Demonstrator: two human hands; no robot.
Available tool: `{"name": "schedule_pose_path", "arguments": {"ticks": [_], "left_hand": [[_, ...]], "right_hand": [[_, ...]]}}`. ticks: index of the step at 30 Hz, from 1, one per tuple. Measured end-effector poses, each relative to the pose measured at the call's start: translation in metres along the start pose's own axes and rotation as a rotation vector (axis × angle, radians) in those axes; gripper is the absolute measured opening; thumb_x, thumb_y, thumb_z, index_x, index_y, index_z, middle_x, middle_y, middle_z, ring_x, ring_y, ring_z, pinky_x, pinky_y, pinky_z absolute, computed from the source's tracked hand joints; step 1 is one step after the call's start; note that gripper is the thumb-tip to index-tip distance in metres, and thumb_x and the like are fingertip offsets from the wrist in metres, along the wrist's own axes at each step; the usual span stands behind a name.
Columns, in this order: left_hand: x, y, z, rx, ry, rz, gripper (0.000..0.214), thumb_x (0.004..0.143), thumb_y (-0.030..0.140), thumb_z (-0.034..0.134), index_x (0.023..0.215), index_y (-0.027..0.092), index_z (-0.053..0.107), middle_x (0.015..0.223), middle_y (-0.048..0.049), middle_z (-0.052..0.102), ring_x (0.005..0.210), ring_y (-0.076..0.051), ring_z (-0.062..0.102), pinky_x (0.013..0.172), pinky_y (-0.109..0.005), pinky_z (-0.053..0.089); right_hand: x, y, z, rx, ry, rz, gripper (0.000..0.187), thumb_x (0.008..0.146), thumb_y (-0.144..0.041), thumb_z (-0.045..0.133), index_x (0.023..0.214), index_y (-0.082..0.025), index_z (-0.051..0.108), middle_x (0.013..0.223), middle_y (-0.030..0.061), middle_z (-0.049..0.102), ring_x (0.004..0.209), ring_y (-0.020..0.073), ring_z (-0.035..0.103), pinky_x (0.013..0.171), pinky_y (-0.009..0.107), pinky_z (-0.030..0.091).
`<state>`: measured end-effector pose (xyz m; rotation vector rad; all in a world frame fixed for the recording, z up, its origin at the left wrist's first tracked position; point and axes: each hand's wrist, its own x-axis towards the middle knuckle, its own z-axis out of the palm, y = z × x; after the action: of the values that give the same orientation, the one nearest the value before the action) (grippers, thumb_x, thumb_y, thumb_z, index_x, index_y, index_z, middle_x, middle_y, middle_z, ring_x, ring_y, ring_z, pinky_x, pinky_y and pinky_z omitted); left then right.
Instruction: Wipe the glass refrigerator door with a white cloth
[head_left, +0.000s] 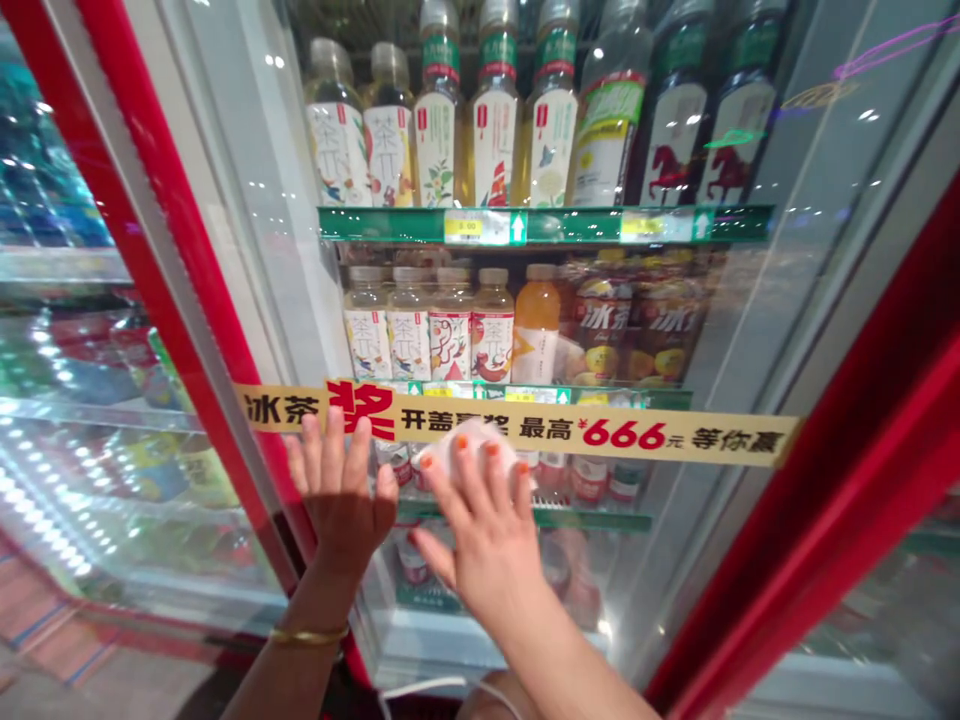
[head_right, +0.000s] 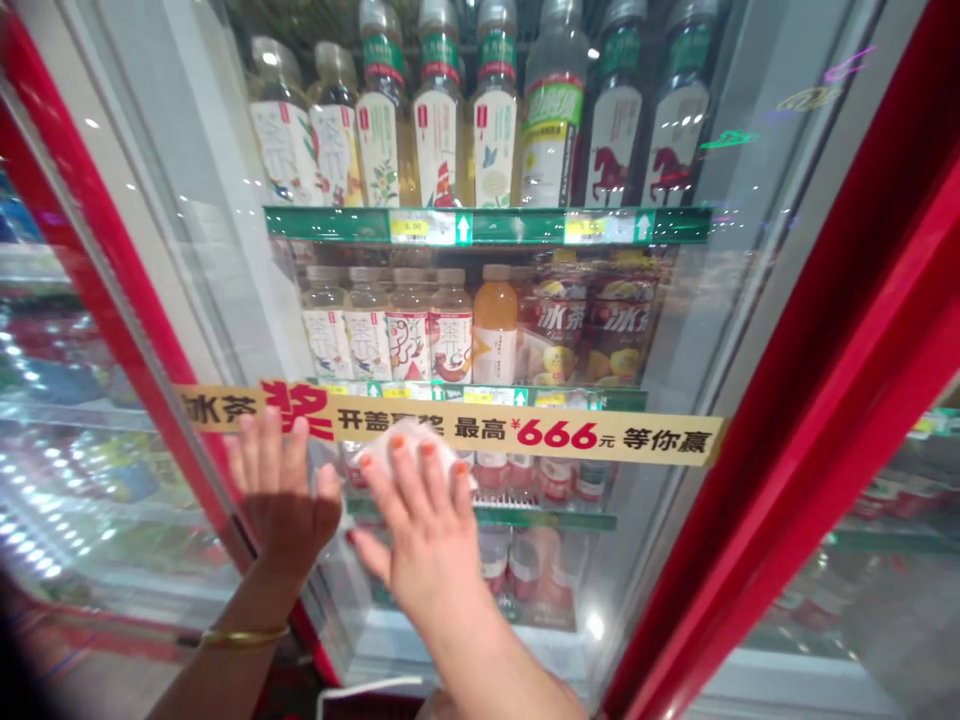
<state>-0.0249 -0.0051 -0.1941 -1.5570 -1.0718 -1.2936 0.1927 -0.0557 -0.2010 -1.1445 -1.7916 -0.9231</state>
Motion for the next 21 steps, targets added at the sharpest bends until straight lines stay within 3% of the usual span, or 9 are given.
{"name": "schedule_pose_path", "arguments": {"ticks": [3, 5, 8, 10, 12, 14, 16, 18, 21], "left_hand": [[-0.001, 0.000, 0.001, -0.004, -0.001, -0.012, 0.084, 0.102, 0.026, 0.058, 0.180, 0.029, 0.025, 0.186, -0.0138, 0.027, 0.177, -0.033, 0.016, 0.143, -0.067, 0.018], [-0.002, 0.001, 0.002, -0.013, -0.009, -0.032, 0.084, 0.102, 0.027, 0.058, 0.179, 0.029, 0.026, 0.186, -0.0144, 0.028, 0.177, -0.035, 0.017, 0.142, -0.069, 0.018], [-0.002, 0.002, 0.002, -0.019, 0.001, -0.033, 0.084, 0.102, 0.027, 0.058, 0.180, 0.029, 0.025, 0.186, -0.0142, 0.028, 0.177, -0.035, 0.016, 0.142, -0.070, 0.018], [-0.003, 0.000, 0.003, -0.025, 0.002, -0.021, 0.085, 0.102, 0.026, 0.058, 0.180, 0.029, 0.025, 0.187, -0.0135, 0.026, 0.177, -0.034, 0.015, 0.143, -0.068, 0.017], [-0.003, -0.003, 0.003, -0.029, 0.007, -0.006, 0.084, 0.102, 0.025, 0.059, 0.179, 0.029, 0.026, 0.187, -0.0128, 0.025, 0.177, -0.033, 0.015, 0.143, -0.068, 0.016], [-0.003, -0.007, 0.004, -0.025, 0.021, 0.002, 0.084, 0.102, 0.025, 0.058, 0.179, 0.030, 0.026, 0.186, -0.0121, 0.026, 0.177, -0.033, 0.016, 0.143, -0.070, 0.016], [-0.003, -0.008, 0.004, -0.023, 0.024, -0.005, 0.085, 0.101, 0.025, 0.059, 0.179, 0.031, 0.026, 0.186, -0.0121, 0.027, 0.176, -0.035, 0.018, 0.142, -0.072, 0.018], [-0.003, -0.007, 0.004, -0.035, 0.008, -0.022, 0.088, 0.099, 0.024, 0.062, 0.179, 0.032, 0.027, 0.186, -0.0117, 0.027, 0.176, -0.037, 0.019, 0.142, -0.073, 0.018], [-0.005, -0.003, 0.004, -0.063, 0.013, -0.053, 0.091, 0.096, 0.024, 0.065, 0.178, 0.036, 0.027, 0.187, -0.0072, 0.027, 0.175, -0.038, 0.021, 0.142, -0.075, 0.019]], "right_hand": [[-0.034, 0.006, 0.003, -0.042, -0.044, -0.097, 0.092, 0.107, -0.065, 0.057, 0.182, -0.029, 0.019, 0.191, 0.0031, 0.008, 0.178, 0.0282, -0.007, 0.146, 0.056, 0.003], [-0.042, 0.041, -0.010, -0.093, -0.023, 0.080, 0.094, 0.107, -0.055, 0.060, 0.182, -0.026, 0.010, 0.190, 0.0098, -0.006, 0.177, 0.0376, -0.008, 0.141, 0.072, 0.012], [-0.014, 0.074, -0.027, -0.088, 0.070, 0.399, 0.095, 0.111, -0.049, 0.052, 0.181, -0.027, -0.007, 0.185, 0.0128, -0.028, 0.172, 0.0523, -0.015, 0.125, 0.094, 0.020], [0.014, 0.058, -0.026, -0.041, 0.093, 0.439, 0.097, 0.110, -0.052, 0.053, 0.181, -0.029, -0.010, 0.185, 0.0116, -0.030, 0.172, 0.0532, -0.016, 0.125, 0.094, 0.023], [0.033, 0.019, -0.013, 0.019, 0.068, 0.278, 0.100, 0.108, -0.058, 0.058, 0.182, -0.029, -0.004, 0.189, 0.0103, -0.016, 0.175, 0.0463, -0.012, 0.132, 0.082, 0.029], [0.037, -0.015, 0.003, 0.086, 0.024, 0.055, 0.100, 0.106, -0.063, 0.060, 0.182, -0.028, 0.005, 0.191, 0.0067, 0.005, 0.178, 0.0359, -0.002, 0.139, 0.064, 0.032], [0.024, -0.022, 0.010, 0.108, -0.007, -0.014, 0.099, 0.105, -0.065, 0.062, 0.182, -0.030, 0.011, 0.190, 0.0040, 0.016, 0.178, 0.0331, 0.009, 0.141, 0.057, 0.032], [0.001, 0.007, 0.005, 0.051, 0.005, 0.131, 0.100, 0.104, -0.061, 0.065, 0.182, -0.033, 0.009, 0.191, 0.0055, 0.006, 0.177, 0.0409, 0.008, 0.138, 0.068, 0.032], [-0.024, 0.078, -0.019, -0.059, 0.095, 0.456, 0.094, 0.111, -0.053, 0.052, 0.181, -0.031, -0.005, 0.188, 0.0090, -0.021, 0.174, 0.0515, -0.006, 0.129, 0.090, 0.026]]}}
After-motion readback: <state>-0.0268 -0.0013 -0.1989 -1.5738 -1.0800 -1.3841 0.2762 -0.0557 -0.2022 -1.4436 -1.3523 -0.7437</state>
